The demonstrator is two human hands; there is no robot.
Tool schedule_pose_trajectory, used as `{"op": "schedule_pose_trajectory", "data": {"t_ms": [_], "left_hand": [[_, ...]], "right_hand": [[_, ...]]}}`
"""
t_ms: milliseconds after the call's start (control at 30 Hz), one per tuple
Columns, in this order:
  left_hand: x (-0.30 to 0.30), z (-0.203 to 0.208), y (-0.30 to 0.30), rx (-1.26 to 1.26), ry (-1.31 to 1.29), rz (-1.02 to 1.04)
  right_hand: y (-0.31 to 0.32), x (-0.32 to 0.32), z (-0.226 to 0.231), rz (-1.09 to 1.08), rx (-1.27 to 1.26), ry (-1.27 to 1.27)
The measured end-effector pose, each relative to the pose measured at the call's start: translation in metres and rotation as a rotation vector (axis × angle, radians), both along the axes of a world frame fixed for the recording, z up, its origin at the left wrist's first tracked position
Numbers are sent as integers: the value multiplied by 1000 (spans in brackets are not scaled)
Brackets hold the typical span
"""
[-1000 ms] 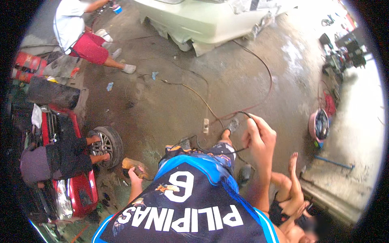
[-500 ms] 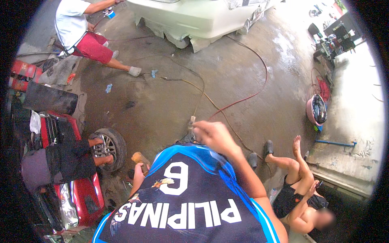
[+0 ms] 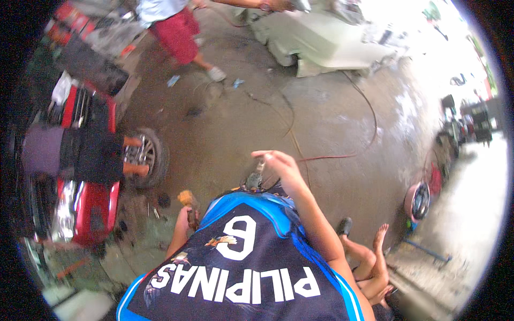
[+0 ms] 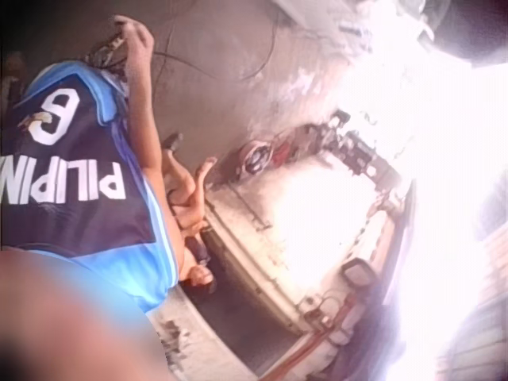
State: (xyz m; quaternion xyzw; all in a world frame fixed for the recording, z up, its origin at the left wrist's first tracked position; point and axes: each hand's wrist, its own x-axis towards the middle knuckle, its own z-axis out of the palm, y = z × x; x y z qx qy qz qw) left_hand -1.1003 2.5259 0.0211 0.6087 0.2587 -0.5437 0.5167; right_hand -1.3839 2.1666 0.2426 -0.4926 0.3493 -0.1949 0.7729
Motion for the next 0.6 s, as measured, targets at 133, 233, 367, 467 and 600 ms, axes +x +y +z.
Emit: {"op": "schedule_pose_trajectory", "data": {"t_ms": [133,233,367,467,600], "left_hand": [[-22,-26,49,-18,-12,10],[-46,-26,73,113,-77,47],[-79,-9,112,174,-8,31],[-102,16,127,306,-67,57],[-128,56,136,267,-96,205]], "right_hand": [[1,-1,-15,-121,298,-367],[0,5,-19,-134,488,-422],[-1,16,-13,-70,434,-471],[-7,26,-5,-44,453,-529],[-4,25,-5,31,447,-537]]}}
